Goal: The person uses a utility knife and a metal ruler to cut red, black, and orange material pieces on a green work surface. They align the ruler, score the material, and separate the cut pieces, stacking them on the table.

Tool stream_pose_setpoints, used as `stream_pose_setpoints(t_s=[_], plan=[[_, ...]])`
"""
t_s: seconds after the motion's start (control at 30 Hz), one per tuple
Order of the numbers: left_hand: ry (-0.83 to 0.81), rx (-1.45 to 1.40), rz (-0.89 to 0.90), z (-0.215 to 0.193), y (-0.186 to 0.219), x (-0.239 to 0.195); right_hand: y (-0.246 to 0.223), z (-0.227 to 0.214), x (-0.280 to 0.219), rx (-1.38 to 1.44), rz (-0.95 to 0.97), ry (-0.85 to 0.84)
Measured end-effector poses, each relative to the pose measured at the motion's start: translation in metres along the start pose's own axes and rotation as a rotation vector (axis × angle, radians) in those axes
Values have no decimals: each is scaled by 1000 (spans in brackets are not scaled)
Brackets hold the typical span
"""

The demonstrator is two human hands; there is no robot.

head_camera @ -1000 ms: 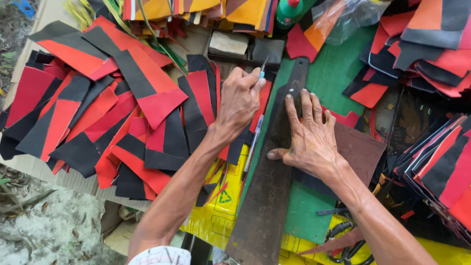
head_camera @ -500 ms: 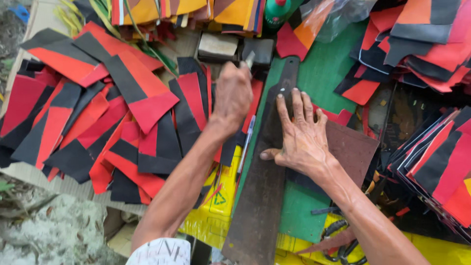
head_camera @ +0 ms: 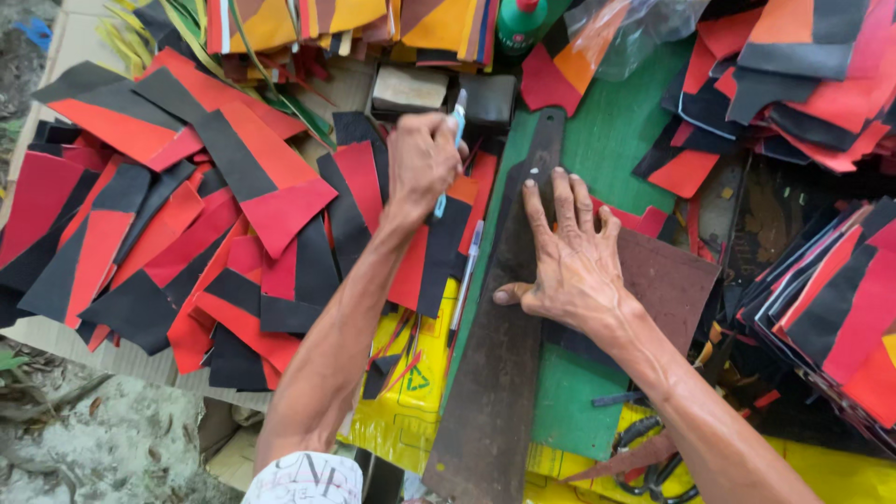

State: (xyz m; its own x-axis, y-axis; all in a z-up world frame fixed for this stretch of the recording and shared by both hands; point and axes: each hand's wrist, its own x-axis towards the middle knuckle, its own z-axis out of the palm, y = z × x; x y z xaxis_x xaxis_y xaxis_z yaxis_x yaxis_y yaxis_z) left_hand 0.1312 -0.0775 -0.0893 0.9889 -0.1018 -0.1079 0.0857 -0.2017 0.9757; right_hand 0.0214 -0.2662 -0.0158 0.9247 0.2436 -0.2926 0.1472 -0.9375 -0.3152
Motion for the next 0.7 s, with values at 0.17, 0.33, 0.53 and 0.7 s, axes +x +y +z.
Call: stream_pose_setpoints(t_s=[0.17, 0.33, 0.53, 0.7], plan=[[101, 484, 527, -7, 3, 8, 2, -1, 3, 8, -21, 29], [233, 742, 631, 4, 18, -5, 4, -1, 5, -19, -22, 28], [84, 548, 223, -1, 46, -3, 5, 1, 4, -14, -5, 20], [73, 242, 266, 20, 55, -49, 7, -2, 4, 8, -22, 12]])
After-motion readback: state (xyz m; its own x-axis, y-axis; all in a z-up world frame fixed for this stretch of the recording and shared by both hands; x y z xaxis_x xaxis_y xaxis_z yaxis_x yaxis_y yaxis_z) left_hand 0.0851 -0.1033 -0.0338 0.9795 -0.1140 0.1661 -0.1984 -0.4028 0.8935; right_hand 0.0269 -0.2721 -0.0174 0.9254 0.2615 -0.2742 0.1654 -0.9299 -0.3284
